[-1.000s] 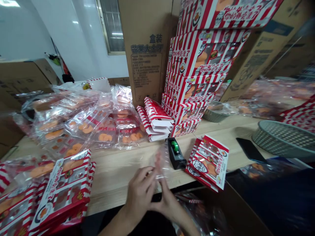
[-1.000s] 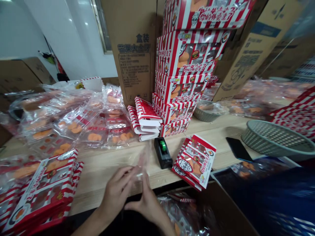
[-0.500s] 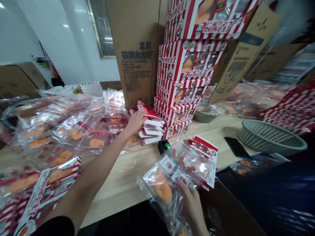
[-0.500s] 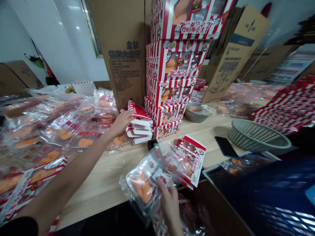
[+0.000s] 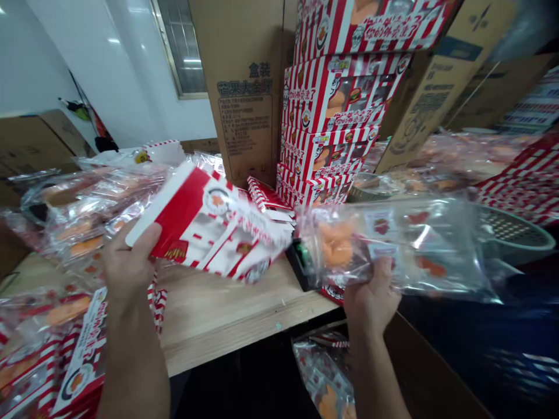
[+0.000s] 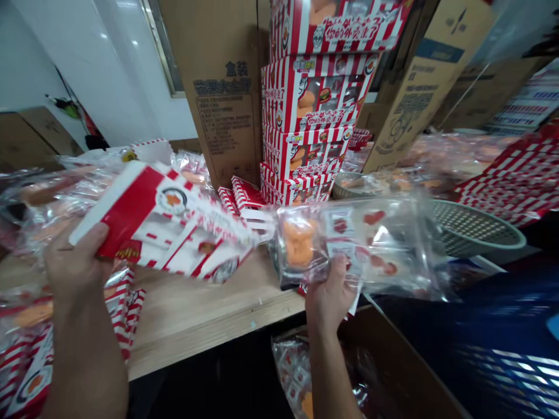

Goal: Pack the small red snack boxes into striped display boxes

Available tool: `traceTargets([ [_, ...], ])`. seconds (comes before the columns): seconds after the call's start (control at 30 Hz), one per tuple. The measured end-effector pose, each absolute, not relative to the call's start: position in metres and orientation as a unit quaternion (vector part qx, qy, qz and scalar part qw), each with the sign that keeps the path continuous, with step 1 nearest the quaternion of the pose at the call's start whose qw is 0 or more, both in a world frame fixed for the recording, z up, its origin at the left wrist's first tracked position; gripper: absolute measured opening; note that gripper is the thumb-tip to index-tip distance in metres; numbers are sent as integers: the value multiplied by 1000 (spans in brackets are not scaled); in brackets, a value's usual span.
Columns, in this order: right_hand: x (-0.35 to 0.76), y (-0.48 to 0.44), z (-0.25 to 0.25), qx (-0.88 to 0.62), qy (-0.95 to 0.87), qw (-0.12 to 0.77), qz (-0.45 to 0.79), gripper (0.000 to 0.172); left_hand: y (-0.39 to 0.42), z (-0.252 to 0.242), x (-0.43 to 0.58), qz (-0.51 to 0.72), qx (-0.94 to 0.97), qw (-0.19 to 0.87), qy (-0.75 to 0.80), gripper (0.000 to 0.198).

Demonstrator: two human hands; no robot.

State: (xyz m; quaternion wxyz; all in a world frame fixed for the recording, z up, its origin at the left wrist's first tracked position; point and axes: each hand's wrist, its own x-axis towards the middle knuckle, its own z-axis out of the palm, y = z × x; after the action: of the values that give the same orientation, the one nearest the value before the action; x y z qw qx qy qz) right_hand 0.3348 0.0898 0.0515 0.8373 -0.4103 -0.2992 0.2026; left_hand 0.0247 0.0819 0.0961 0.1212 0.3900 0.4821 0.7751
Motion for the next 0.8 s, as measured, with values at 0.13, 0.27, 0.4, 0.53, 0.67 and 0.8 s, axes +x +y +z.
traceTargets([
  [0.13,322,104,65,-366,-354,824,250,27,67,78,32,750,304,293,509,32],
  [0.27,301,114,59,-340,-378,763,398,23,55,57,69,536,427,510,520,33],
  [0.4,283,108,44,-343,-389,641,566,26,49,31,103,488,454,604,437,33],
  [0.53,296,95,30,-350,-411,484,688,30,40,8,104,488,423,630,433,31],
  [0.67,324,84,19,-365,-445,413,706,29,31,-16,99,574,397,546,463,25],
  [0.8,338,78,10,-399,-495,319,703,32,24,-38,103,580,425,484,499,22],
])
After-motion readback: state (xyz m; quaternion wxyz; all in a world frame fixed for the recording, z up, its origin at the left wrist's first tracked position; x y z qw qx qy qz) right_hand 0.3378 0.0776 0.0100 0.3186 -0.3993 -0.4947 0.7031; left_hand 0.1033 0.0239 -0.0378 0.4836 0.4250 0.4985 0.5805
